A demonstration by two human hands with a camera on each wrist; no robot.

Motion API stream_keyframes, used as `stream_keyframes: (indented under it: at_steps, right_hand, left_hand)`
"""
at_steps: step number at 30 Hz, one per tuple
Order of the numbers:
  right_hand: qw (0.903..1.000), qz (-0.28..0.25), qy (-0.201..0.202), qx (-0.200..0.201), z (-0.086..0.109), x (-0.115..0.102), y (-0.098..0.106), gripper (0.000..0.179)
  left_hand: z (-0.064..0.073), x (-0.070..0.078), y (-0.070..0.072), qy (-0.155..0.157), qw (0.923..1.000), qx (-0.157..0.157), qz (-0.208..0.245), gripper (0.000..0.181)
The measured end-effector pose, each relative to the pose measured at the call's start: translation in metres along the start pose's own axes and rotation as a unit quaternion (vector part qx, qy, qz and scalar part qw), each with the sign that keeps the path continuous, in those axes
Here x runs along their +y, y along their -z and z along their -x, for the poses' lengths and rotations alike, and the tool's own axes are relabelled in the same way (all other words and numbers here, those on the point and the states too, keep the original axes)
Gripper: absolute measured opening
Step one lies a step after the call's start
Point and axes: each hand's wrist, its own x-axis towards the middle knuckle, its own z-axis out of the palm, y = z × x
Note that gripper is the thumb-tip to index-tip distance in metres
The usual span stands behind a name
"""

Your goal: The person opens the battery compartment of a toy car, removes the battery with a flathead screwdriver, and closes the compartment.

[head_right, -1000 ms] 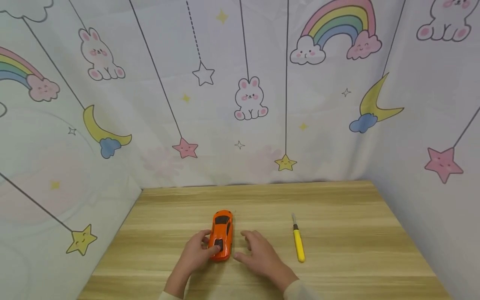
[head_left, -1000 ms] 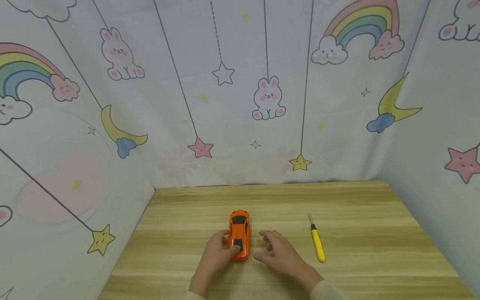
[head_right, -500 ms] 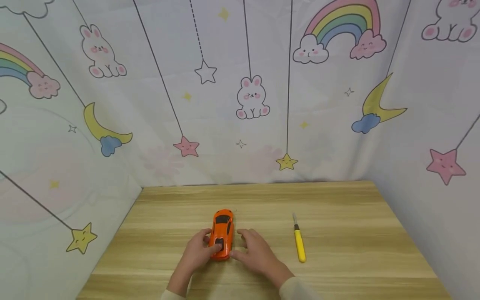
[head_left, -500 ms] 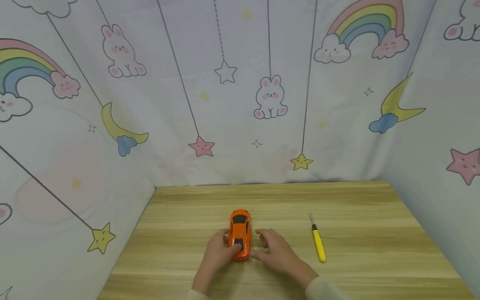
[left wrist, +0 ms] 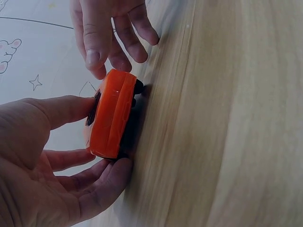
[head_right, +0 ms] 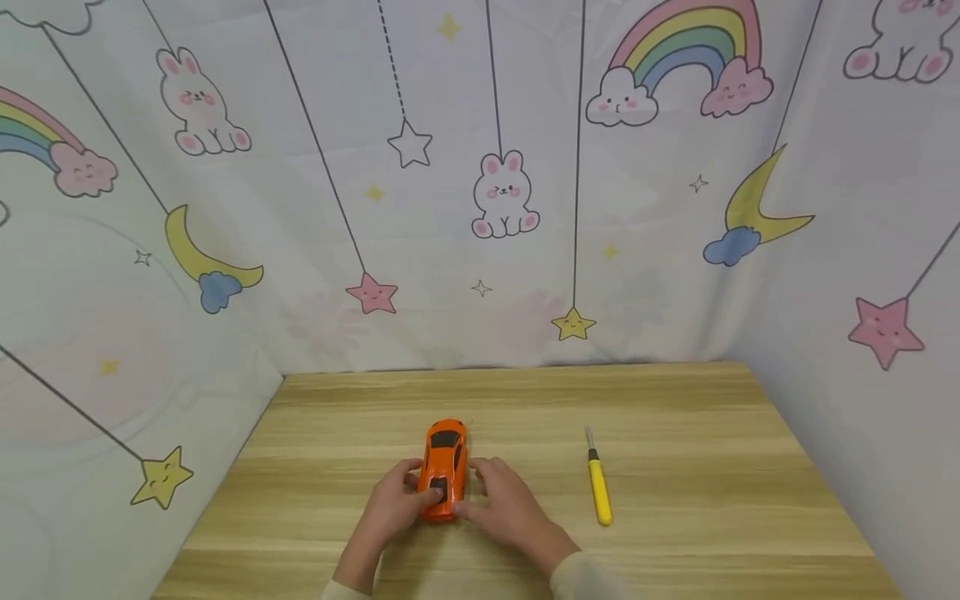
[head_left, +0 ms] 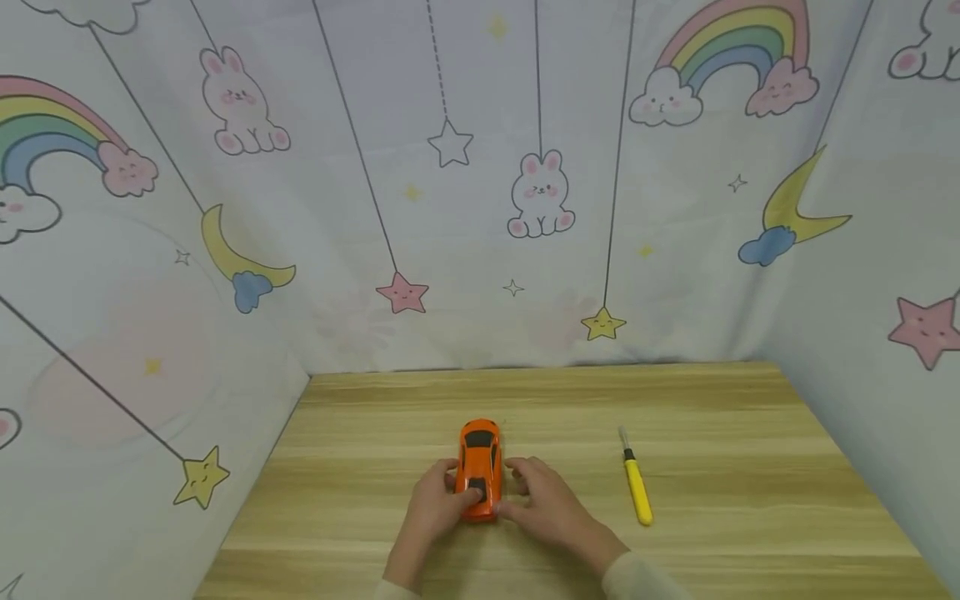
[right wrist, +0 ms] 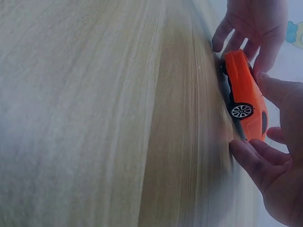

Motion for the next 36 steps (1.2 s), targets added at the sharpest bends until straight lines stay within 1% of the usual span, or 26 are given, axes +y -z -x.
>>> stream_keyframes:
  at_steps: [9,14,21,26,28,34,36]
  right_hand:
    - [0.9999,0.007,0.001,0.013,-0.003,-0.002,-0.003,0.071]
    - [0.9998,0.009,-0.001,0.017,-0.004,-0.005,-0.006,0.071]
    - [0.9998,-0.01,0.01,0.011,-0.005,-0.009,-0.01,0.066]
    - [0.9999,0.0,0.015,0.008,-0.005,-0.012,-0.015,0.061]
    - [0.9998,0.004,0.015,0.01,-0.005,-0.012,-0.016,0.06]
    - [0.9996,-0.008,0.016,0.021,-0.005,-0.014,-0.019,0.059]
    - [0.9994,-0.014,0.018,0.025,-0.005,-0.014,-0.019,0.058]
  left_hand:
    - [0.0,0.0,0.001,0.012,0.9999,-0.001,0.004,0.067]
    - [0.0,0.0,0.002,0.009,0.9999,-0.004,0.007,0.066]
    - [0.0,0.0,0.002,0.007,0.9999,-0.005,0.006,0.065]
    - [-0.001,-0.002,0.001,0.002,0.9999,-0.011,0.009,0.065]
    - [-0.001,-0.002,0.001,0.002,0.9999,-0.012,0.011,0.065]
    - [-0.002,-0.004,0.001,-0.007,0.9997,-0.012,0.021,0.064]
    - [-0.002,-0.003,0.001,-0.006,0.9997,-0.011,0.023,0.064]
